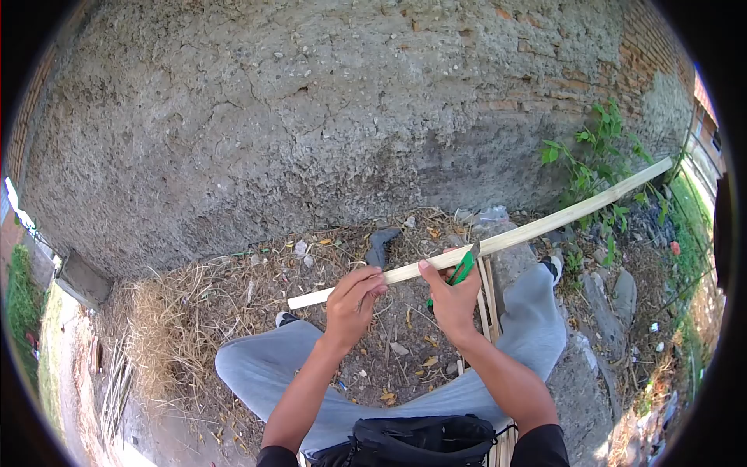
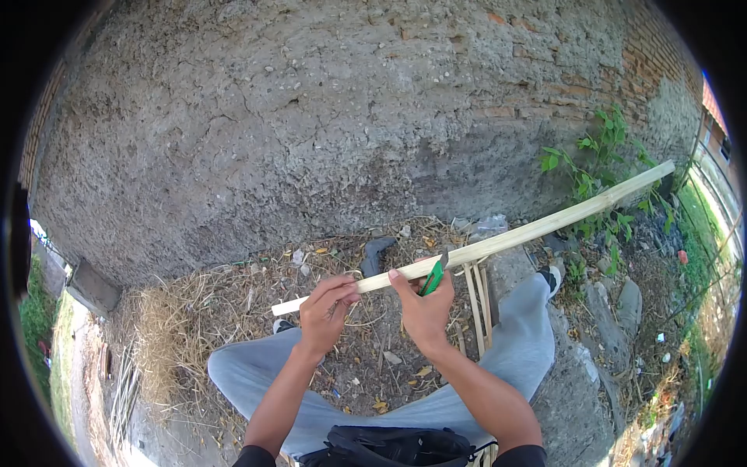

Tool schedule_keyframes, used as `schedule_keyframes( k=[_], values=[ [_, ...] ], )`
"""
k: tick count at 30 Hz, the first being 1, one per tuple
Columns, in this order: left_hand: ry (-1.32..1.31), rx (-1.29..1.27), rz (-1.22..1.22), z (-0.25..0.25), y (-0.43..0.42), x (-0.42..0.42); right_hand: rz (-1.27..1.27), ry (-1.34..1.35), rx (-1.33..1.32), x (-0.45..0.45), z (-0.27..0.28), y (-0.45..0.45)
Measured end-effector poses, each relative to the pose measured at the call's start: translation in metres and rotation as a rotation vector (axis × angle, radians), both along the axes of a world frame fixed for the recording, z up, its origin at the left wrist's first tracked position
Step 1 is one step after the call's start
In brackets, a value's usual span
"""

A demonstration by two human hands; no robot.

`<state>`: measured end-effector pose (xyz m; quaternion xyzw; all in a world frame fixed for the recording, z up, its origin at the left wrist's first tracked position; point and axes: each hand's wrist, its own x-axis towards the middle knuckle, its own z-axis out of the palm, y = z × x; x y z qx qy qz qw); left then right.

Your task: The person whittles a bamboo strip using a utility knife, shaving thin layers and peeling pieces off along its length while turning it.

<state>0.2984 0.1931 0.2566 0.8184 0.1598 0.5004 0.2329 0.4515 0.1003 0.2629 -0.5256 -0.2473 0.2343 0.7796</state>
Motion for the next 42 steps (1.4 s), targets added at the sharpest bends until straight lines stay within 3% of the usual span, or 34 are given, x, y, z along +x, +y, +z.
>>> schedule_keyframes(
  k=[2, 4, 11, 13, 15, 17, 20, 24, 26, 31, 37, 40, 41, 42],
  values=[
    [0.019, 0.11, -0.015, -0.012, 0.004, -0.001, -0.003, -0.002, -0.001, 0.0, 0.0, 0.0],
    [0.01, -0.081, -0.031, 0.0, -0.001, 0.003, -0.01, -0.005, 0.0, 0.0, 0.0, 0.0],
    [0.079, -0.251, 0.067, 0.0, 0.006, 0.001, -0.004, -0.035, -0.038, 0.001, 0.007, -0.004],
    [-0.219, -0.42, -0.101, 0.005, 0.002, 0.004, -0.002, -0.04, -0.042, 0.004, 0.007, -0.003],
    [-0.234, -0.371, -0.052, 0.011, -0.01, 0.004, -0.008, -0.057, -0.033, 0.004, 0.005, -0.001],
    [-0.018, 0.031, 0.079, 0.015, -0.015, 0.002, -0.024, -0.05, 0.003, 0.006, -0.002, 0.005],
    [0.036, 0.204, 0.115, -0.009, -0.004, 0.001, -0.042, -0.05, 0.025, 0.005, -0.006, 0.007],
    [0.024, 0.304, 0.113, -0.01, -0.005, 0.0, -0.024, -0.065, -0.029, 0.005, -0.006, 0.006],
    [0.05, 0.498, 0.225, -0.009, -0.003, 0.005, -0.033, -0.074, -0.023, 0.003, -0.006, 0.005],
    [0.045, 0.582, 0.241, -0.002, 0.007, 0.015, -0.083, -0.016, -0.039, 0.001, -0.004, 0.008],
    [0.213, 0.381, 0.255, -0.005, 0.005, 0.029, -0.057, 0.076, -0.038, 0.008, -0.007, 0.006],
    [0.01, -0.133, -0.074, -0.004, -0.004, 0.03, -0.102, 0.022, -0.037, 0.009, -0.005, 0.008],
    [0.017, -0.14, -0.066, -0.002, -0.007, 0.025, -0.139, -0.017, -0.022, 0.009, -0.005, 0.008],
    [-0.128, -0.335, -0.16, 0.004, -0.011, 0.021, -0.11, -0.021, -0.031, 0.01, -0.005, 0.006]
  ],
)
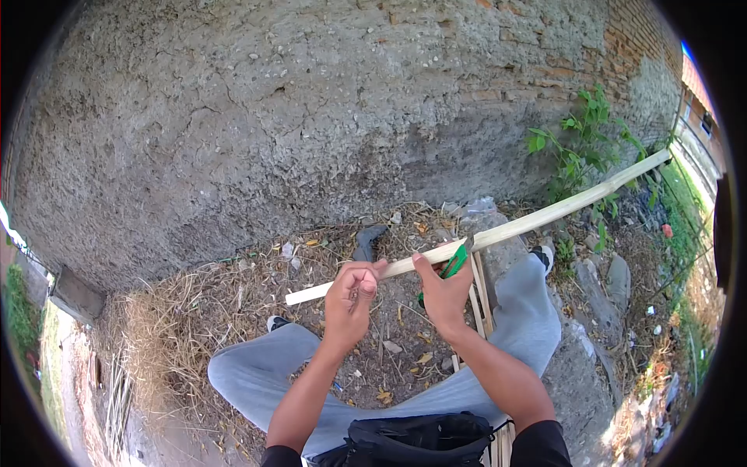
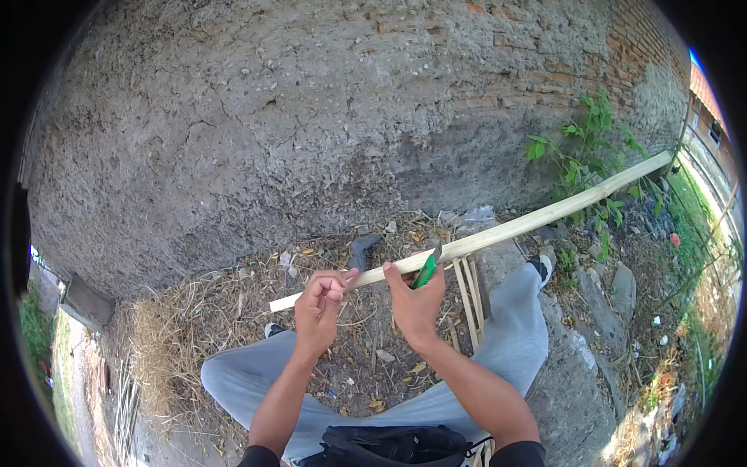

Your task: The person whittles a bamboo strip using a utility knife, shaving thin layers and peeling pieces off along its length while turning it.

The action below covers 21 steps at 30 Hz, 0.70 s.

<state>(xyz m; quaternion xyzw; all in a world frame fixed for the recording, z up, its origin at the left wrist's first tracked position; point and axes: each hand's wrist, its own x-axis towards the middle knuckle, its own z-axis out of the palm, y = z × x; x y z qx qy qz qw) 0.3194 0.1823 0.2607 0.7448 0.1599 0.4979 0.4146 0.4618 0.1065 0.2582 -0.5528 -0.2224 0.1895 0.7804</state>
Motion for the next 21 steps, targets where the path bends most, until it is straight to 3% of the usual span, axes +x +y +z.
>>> schedule_keyframes(
  k=[1, 3, 5, 6, 9, 16, 21],
  values=[
    [-0.148, -0.197, -0.083, 0.003, 0.0, -0.004, 0.003, 0.004, -0.004, 0.0, 0.002, -0.001],
    [-0.067, -0.085, 0.04, -0.001, 0.007, -0.015, 0.023, -0.016, 0.0, -0.002, 0.007, -0.004],
    [0.039, 0.346, 0.294, 0.003, 0.007, -0.02, 0.037, -0.011, -0.01, -0.005, 0.01, -0.005],
    [0.121, 0.529, 0.3, 0.008, 0.004, -0.021, 0.037, 0.007, -0.002, -0.007, 0.012, -0.006],
    [0.251, 0.709, 0.362, 0.002, -0.002, -0.018, 0.044, 0.038, 0.018, -0.009, 0.009, -0.004],
    [0.233, 0.743, 0.434, -0.013, -0.002, -0.007, -0.007, -0.014, 0.024, -0.004, -0.011, 0.004],
    [0.402, 0.669, 0.402, -0.011, -0.007, -0.004, 0.007, 0.024, -0.04, -0.006, -0.003, 0.0]
  ],
)
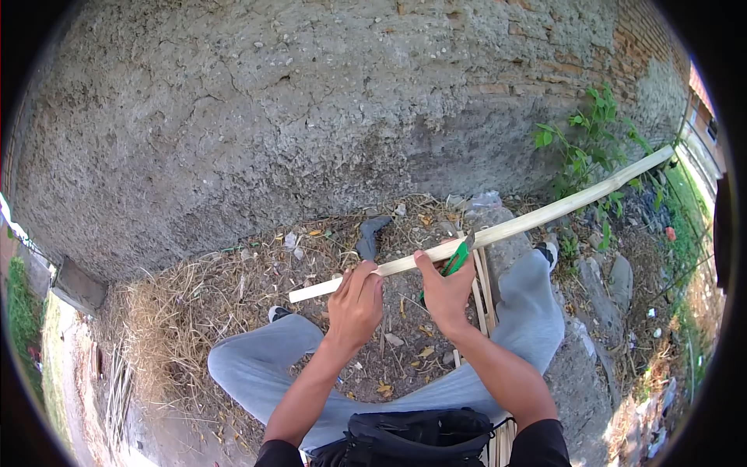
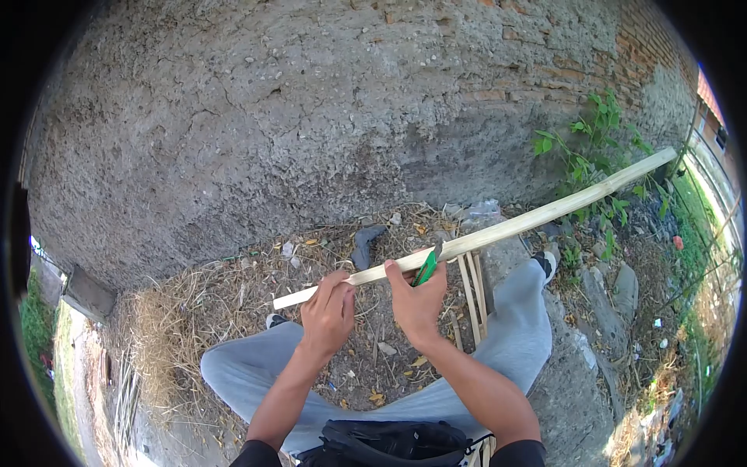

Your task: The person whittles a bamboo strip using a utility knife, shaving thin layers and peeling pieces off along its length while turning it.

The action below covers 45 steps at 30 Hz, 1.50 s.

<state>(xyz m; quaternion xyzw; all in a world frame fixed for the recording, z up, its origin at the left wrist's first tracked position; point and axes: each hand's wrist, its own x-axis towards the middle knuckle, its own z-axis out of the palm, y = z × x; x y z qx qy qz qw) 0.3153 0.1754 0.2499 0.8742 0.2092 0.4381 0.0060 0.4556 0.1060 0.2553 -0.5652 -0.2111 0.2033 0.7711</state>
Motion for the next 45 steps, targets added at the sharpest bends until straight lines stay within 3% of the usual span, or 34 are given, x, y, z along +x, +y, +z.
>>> schedule_keyframes(
  k=[7, 14, 16, 17, 20, 22, 25, 29, 33, 36, 41, 45],
  values=[
    [0.106, 0.041, -0.017, 0.001, 0.01, 0.001, 0.005, -0.069, 0.05, 0.003, -0.015, 0.006],
    [0.112, -0.458, -0.225, -0.001, 0.014, -0.021, 0.075, -0.069, 0.014, -0.005, 0.006, -0.003],
    [-0.202, -0.792, -0.435, -0.004, 0.016, -0.035, 0.054, -0.1, 0.022, -0.001, 0.005, -0.002],
    [-0.238, -0.836, -0.448, -0.002, 0.018, -0.045, 0.064, -0.116, 0.011, 0.001, 0.005, -0.002],
    [-0.15, -0.696, -0.29, 0.011, 0.014, -0.064, 0.079, -0.153, 0.017, 0.003, 0.004, -0.001],
    [-0.228, -0.652, -0.26, 0.014, 0.007, -0.059, 0.111, -0.056, 0.044, -0.001, 0.007, -0.002],
    [-0.023, -0.117, -0.146, 0.021, 0.002, -0.048, 0.125, -0.045, 0.058, -0.006, 0.008, -0.002],
    [-0.093, 0.041, -0.129, 0.003, 0.005, -0.023, 0.115, -0.039, 0.092, -0.008, 0.004, -0.001],
    [-0.179, 0.06, -0.168, -0.011, 0.008, -0.011, 0.165, 0.007, 0.053, -0.007, 0.012, -0.008],
    [-0.184, 0.006, -0.068, -0.01, 0.005, 0.001, 0.141, -0.015, 0.048, -0.004, -0.002, -0.002],
    [-0.305, -0.44, -0.225, -0.003, -0.001, 0.01, 0.143, -0.022, 0.096, -0.003, -0.002, 0.002],
    [-0.335, -0.598, -0.321, 0.018, -0.015, 0.007, 0.102, -0.161, 0.099, -0.002, -0.015, 0.008]
  ],
)
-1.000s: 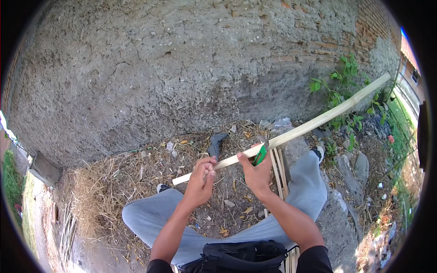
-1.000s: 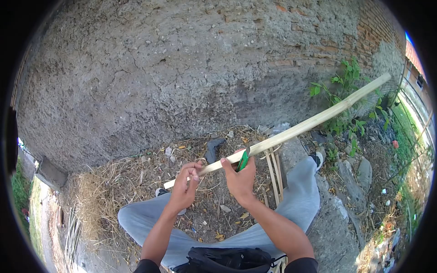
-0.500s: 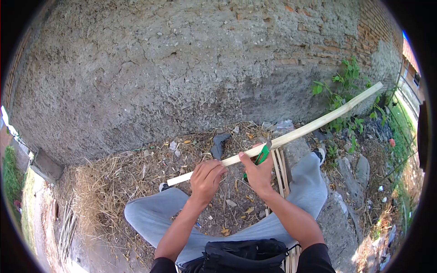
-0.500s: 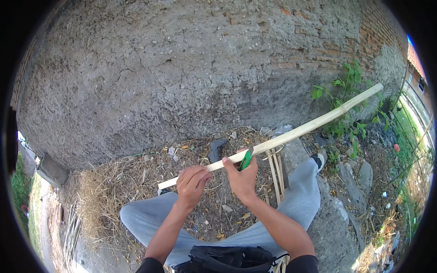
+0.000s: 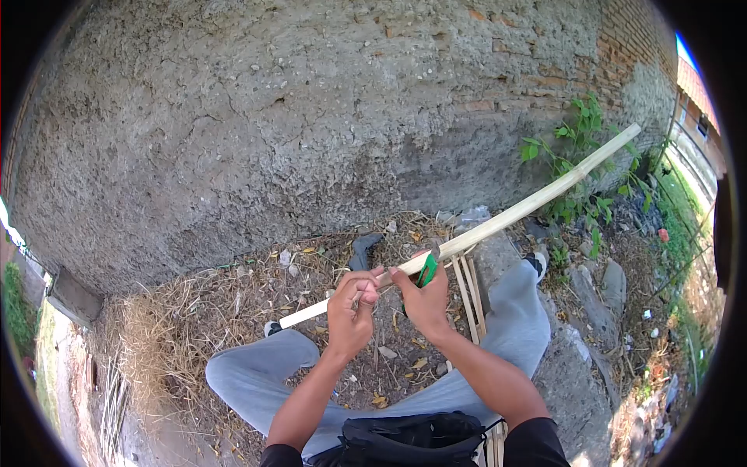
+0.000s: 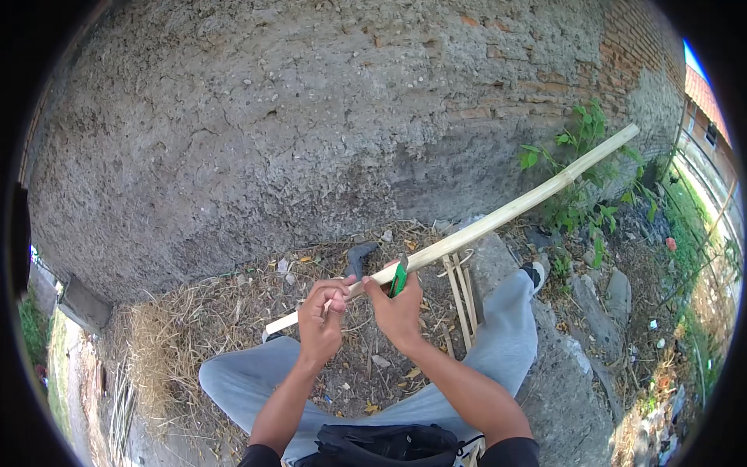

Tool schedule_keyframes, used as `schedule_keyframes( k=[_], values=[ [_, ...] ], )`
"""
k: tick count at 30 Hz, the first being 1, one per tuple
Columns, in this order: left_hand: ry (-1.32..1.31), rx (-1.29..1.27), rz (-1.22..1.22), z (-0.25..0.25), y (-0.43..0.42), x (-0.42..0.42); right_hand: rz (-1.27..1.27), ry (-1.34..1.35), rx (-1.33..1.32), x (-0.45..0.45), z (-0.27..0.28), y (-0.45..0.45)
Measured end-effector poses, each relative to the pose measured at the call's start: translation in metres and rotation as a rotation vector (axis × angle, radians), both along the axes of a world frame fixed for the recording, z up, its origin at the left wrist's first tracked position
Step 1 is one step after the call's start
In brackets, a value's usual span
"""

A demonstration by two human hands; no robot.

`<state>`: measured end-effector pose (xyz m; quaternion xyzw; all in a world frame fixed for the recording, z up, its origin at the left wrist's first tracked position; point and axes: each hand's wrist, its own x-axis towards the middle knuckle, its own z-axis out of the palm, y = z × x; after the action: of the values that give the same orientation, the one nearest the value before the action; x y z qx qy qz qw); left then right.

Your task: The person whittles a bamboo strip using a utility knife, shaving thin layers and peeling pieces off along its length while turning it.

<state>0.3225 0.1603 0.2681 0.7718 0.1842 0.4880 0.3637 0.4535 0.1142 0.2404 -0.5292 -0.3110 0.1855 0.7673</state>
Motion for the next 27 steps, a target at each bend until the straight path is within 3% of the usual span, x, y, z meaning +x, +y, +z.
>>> schedule_keyframes(
  k=[2, 6, 8, 9, 11, 12, 13, 15, 18, 21, 22, 27],
  values=[
    [-0.125, -0.074, -0.146, 0.018, -0.007, -0.007, 0.006, 0.053, -0.018, 0.004, 0.001, 0.002],
    [-0.347, -0.182, -0.182, 0.054, 0.004, -0.038, 0.019, 0.076, -0.092, 0.012, 0.001, 0.004],
    [-0.005, -0.001, 0.191, 0.054, 0.037, -0.067, 0.02, 0.022, -0.104, 0.015, -0.002, 0.005],
    [-0.005, 0.004, 0.194, 0.05, 0.043, -0.068, 0.024, -0.03, -0.118, 0.013, 0.0, 0.004],
    [0.319, 0.395, 0.755, 0.047, 0.054, -0.07, 0.056, -0.038, -0.109, 0.011, 0.004, 0.001],
    [0.513, 0.325, 0.683, 0.048, 0.048, -0.076, 0.081, -0.043, -0.111, 0.009, 0.008, 0.0],
    [0.511, 0.331, 0.685, 0.048, 0.044, -0.077, 0.081, -0.043, -0.104, 0.007, 0.009, 0.0],
    [0.791, 0.491, 0.298, 0.046, 0.03, -0.072, 0.102, -0.022, -0.102, 0.004, 0.01, -0.001],
    [0.746, 0.275, 0.105, 0.027, 0.012, -0.053, 0.19, 0.002, -0.191, -0.002, 0.023, -0.01],
    [0.875, 0.224, 0.129, 0.016, 0.008, -0.047, 0.199, -0.071, -0.188, -0.009, 0.02, -0.012],
    [0.731, 0.277, 0.18, 0.012, 0.005, -0.049, 0.207, -0.124, -0.197, -0.011, 0.019, -0.014],
    [0.652, 0.153, 0.138, 0.022, -0.01, -0.092, 0.431, -0.136, -0.227, -0.017, 0.022, -0.021]
  ],
)
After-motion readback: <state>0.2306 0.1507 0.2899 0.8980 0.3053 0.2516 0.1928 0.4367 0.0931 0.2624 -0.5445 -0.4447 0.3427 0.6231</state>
